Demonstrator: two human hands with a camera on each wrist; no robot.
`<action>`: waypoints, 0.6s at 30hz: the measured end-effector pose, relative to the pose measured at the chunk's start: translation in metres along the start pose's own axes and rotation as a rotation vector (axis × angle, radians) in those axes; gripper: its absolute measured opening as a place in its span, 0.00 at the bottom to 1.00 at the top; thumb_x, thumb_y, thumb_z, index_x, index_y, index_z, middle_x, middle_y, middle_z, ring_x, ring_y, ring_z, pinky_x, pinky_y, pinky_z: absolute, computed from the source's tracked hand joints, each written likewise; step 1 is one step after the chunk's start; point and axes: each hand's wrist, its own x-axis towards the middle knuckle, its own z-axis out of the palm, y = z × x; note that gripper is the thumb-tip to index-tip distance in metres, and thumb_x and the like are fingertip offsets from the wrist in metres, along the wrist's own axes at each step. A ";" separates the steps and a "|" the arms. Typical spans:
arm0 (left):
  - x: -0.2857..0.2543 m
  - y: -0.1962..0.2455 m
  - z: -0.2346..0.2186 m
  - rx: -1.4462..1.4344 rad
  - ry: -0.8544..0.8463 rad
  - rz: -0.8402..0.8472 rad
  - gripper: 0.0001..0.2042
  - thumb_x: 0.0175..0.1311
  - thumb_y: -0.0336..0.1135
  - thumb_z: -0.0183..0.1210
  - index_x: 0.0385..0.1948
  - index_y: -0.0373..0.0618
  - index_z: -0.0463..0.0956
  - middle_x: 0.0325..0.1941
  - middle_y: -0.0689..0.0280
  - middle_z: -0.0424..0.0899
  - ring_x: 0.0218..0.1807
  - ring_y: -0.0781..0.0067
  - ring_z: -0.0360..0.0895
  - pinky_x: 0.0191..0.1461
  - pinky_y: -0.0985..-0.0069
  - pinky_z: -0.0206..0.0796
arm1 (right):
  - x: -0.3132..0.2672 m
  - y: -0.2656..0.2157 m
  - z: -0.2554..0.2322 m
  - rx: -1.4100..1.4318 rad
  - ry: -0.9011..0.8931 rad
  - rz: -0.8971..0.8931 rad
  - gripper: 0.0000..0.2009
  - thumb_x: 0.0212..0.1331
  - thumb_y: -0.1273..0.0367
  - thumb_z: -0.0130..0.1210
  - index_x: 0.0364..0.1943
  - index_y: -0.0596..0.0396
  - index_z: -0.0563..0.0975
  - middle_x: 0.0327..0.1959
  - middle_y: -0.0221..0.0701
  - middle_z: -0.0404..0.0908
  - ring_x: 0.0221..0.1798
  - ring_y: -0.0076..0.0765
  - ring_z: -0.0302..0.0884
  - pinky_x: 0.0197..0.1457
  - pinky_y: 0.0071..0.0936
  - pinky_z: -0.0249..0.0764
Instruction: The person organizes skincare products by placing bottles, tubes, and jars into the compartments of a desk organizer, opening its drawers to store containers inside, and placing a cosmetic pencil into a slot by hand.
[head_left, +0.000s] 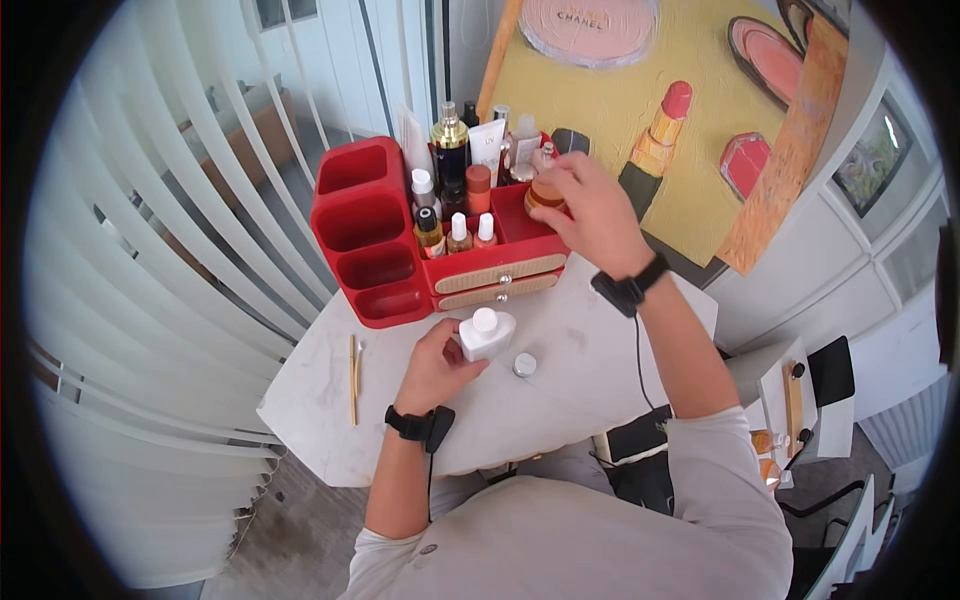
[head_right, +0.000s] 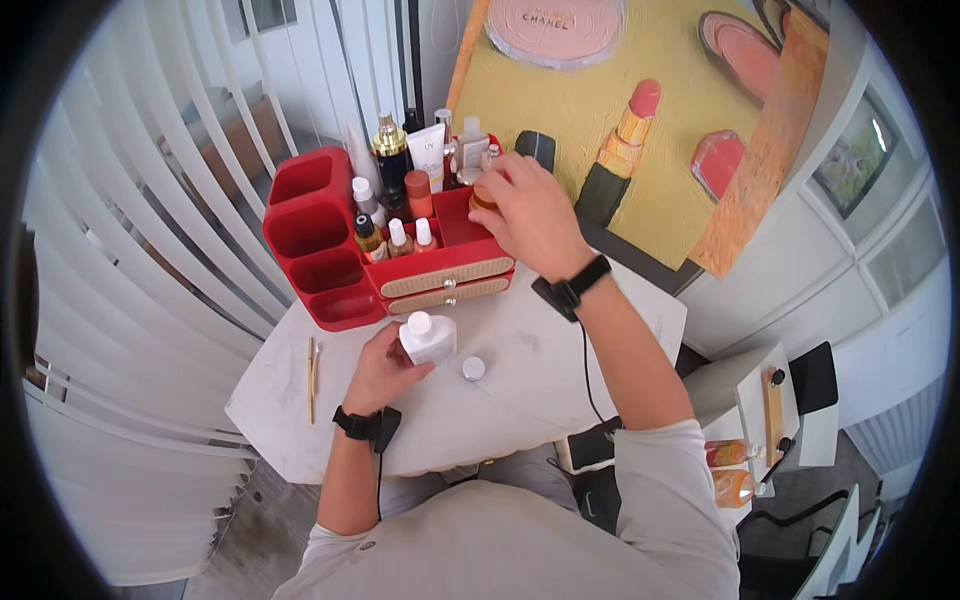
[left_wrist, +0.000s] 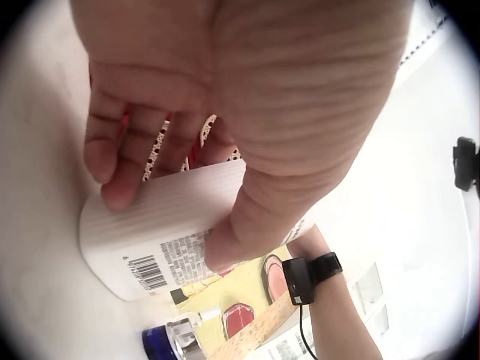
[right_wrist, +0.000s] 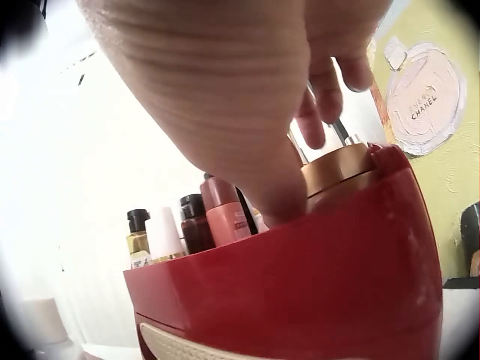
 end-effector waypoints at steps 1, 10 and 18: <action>-0.001 0.000 0.000 -0.004 -0.001 -0.008 0.25 0.51 0.29 0.78 0.52 0.39 0.80 0.32 0.67 0.84 0.31 0.79 0.80 0.39 0.77 0.75 | -0.012 -0.011 -0.004 0.029 0.126 0.000 0.16 0.58 0.68 0.74 0.48 0.55 0.83 0.49 0.37 0.81 0.47 0.50 0.82 0.48 0.39 0.81; -0.001 0.003 0.000 0.031 0.001 -0.015 0.25 0.50 0.29 0.78 0.52 0.39 0.80 0.32 0.67 0.83 0.33 0.78 0.80 0.39 0.77 0.75 | -0.151 -0.053 -0.001 0.606 -0.403 0.602 0.13 0.59 0.67 0.73 0.44 0.52 0.82 0.43 0.33 0.83 0.40 0.44 0.83 0.41 0.41 0.80; 0.000 -0.006 -0.002 -0.174 -0.038 -0.078 0.25 0.52 0.27 0.78 0.53 0.40 0.80 0.34 0.71 0.84 0.34 0.83 0.80 0.40 0.80 0.74 | -0.125 -0.064 0.019 0.642 -0.433 0.279 0.20 0.59 0.70 0.74 0.56 0.55 0.84 0.48 0.35 0.84 0.40 0.33 0.85 0.44 0.29 0.81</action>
